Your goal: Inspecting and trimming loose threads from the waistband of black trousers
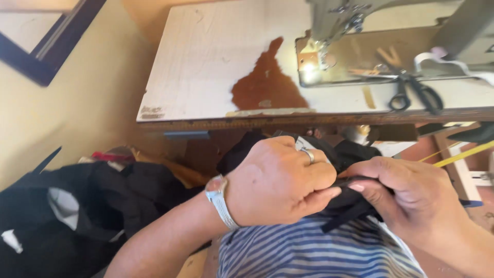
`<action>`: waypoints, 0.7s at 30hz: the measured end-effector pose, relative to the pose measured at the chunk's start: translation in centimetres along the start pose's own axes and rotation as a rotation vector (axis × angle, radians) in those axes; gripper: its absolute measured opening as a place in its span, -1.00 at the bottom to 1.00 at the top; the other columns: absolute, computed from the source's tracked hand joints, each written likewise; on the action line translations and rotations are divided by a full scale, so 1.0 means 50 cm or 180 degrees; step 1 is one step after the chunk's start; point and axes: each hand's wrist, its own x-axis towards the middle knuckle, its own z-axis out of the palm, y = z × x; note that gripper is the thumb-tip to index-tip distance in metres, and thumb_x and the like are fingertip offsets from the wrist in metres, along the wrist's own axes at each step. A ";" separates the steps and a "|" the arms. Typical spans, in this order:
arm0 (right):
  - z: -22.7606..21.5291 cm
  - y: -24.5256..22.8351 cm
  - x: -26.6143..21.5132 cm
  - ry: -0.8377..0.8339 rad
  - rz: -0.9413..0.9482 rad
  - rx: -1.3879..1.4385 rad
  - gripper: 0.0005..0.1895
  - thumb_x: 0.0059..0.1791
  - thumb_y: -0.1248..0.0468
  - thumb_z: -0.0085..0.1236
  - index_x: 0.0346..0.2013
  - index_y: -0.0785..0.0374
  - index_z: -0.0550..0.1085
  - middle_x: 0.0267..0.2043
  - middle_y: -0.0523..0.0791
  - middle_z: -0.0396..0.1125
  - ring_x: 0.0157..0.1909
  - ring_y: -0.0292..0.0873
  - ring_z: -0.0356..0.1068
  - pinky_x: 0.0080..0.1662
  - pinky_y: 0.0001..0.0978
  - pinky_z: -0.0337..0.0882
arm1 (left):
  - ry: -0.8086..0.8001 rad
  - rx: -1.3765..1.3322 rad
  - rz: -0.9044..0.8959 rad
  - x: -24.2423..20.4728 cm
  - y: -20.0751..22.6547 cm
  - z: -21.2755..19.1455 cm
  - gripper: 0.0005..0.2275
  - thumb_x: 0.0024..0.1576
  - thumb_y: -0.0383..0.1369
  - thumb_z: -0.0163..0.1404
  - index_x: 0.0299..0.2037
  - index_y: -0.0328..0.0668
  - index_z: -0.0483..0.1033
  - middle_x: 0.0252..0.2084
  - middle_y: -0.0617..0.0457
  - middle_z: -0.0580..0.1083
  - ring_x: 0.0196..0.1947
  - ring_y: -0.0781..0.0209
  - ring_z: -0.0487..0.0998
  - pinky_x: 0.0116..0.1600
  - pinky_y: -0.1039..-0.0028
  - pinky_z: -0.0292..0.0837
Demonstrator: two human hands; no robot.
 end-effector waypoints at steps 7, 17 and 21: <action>-0.128 0.099 0.007 0.0037 0.0289 0.0211 -0.78 -0.06 0.14 0.13 -0.29 0.18 0.61 -0.46 -0.23 0.59 -0.53 -0.36 0.52 -0.39 -0.53 0.40 | -0.1066 -0.2841 -0.0104 0.017 -0.150 0.012 -0.61 0.19 0.05 -0.06 -0.38 -0.12 0.53 -0.47 0.20 0.44 -0.35 0.28 0.48 -0.03 0.43 0.37; -0.068 0.194 -0.028 -0.0293 0.0406 -0.0380 -0.84 0.01 0.14 0.12 -0.23 0.11 0.56 -0.48 -0.25 0.44 -0.51 -0.24 0.40 -0.31 -0.42 0.32 | -0.0313 0.0553 -0.0756 -0.017 -0.077 -0.029 -0.56 0.30 0.01 -0.07 -0.51 -0.08 0.19 -0.68 0.15 0.21 -0.73 0.11 0.25 -0.59 0.25 0.05; -0.034 0.207 -0.016 -0.0798 0.0871 -0.0875 -0.86 0.03 0.10 0.15 -0.18 -0.01 0.58 -0.59 -0.28 0.40 -0.48 -0.24 0.29 -0.30 -0.39 0.26 | -0.0962 0.1020 -0.1299 -0.097 -0.066 0.082 -0.40 -0.01 0.27 0.21 -0.25 -0.09 0.32 -0.54 0.13 0.44 -0.59 0.02 0.53 -0.60 0.22 0.24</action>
